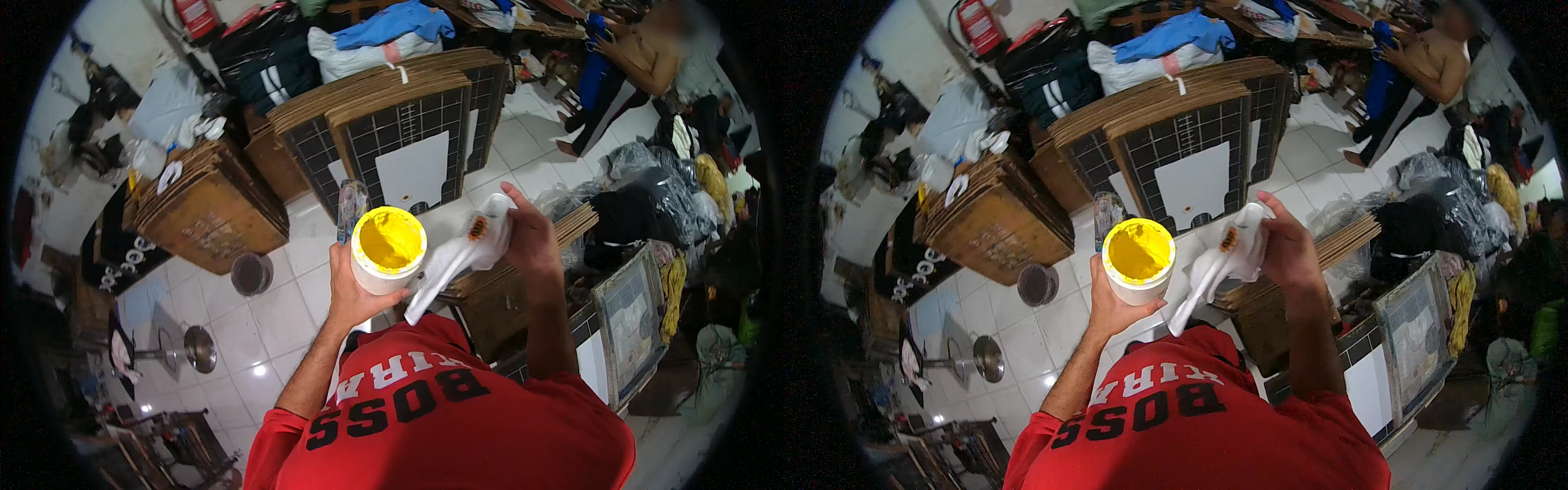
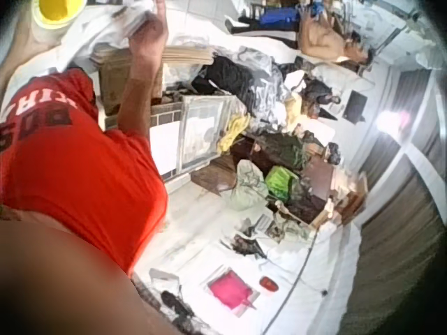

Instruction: The person opens paint containers, stirs yellow paint with a spatula, and carries the paint to a screen printing station. They place a white t-shirt under a screen, apply yellow paint with a squeegee, and pull the paint across the screen to print a design. The person repeats the process on multiple shirts.

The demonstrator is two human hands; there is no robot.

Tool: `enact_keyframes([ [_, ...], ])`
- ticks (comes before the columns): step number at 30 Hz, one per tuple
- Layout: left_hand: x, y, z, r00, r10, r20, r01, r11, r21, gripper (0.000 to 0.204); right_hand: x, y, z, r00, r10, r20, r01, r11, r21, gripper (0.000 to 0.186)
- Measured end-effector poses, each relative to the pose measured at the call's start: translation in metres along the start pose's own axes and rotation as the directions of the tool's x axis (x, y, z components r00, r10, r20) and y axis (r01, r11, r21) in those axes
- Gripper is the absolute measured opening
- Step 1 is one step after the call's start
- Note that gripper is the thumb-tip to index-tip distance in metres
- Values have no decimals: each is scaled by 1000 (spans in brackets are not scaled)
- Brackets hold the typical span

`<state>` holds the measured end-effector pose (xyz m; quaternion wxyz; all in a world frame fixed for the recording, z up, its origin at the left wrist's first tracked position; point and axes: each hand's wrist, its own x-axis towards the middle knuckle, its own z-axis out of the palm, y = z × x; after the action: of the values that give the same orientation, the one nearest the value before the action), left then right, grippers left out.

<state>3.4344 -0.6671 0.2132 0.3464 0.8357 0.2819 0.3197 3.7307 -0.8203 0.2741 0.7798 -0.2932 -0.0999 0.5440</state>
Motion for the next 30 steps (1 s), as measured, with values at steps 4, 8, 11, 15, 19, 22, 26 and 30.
enact_keyframes([
  [4, 75, -38, 16, 991, -75, 111, 90, 986, -140, 102, 85, 3, -27, 999, -42, -25, 45, 992, 122, 45],
  [8, 163, -81, 36, 976, -22, 218, 57, 986, -155, 100, 156, -2, -54, 976, -190, -109, 208, 960, 186, 51],
  [11, 242, -104, 62, 932, 143, 334, -89, 981, -172, 94, 188, -15, -77, 882, -314, -351, 397, 897, 196, 48],
  [15, 337, -111, 117, 885, 335, 324, -268, 935, -233, 75, 223, -43, -118, 739, -417, -528, 643, 671, 370, 31],
  [19, 418, -92, 195, 723, 276, 633, 201, 793, -575, 63, 242, -83, -161, 627, -503, -595, 765, 541, 348, 27],
  [22, 455, -71, 249, 715, 241, 656, 275, 766, -581, 59, 255, -118, -186, 541, -517, -663, 822, 491, 288, 28],
  [26, 500, -43, 325, 563, 9, 827, 482, 808, -337, 62, 283, -172, -235, 571, -457, -681, 811, 440, 385, 31],
  [30, 542, -8, 402, 541, 63, 839, 494, 783, -378, 68, 316, -245, -307, 438, -425, -792, 894, 302, 332, 20],
])
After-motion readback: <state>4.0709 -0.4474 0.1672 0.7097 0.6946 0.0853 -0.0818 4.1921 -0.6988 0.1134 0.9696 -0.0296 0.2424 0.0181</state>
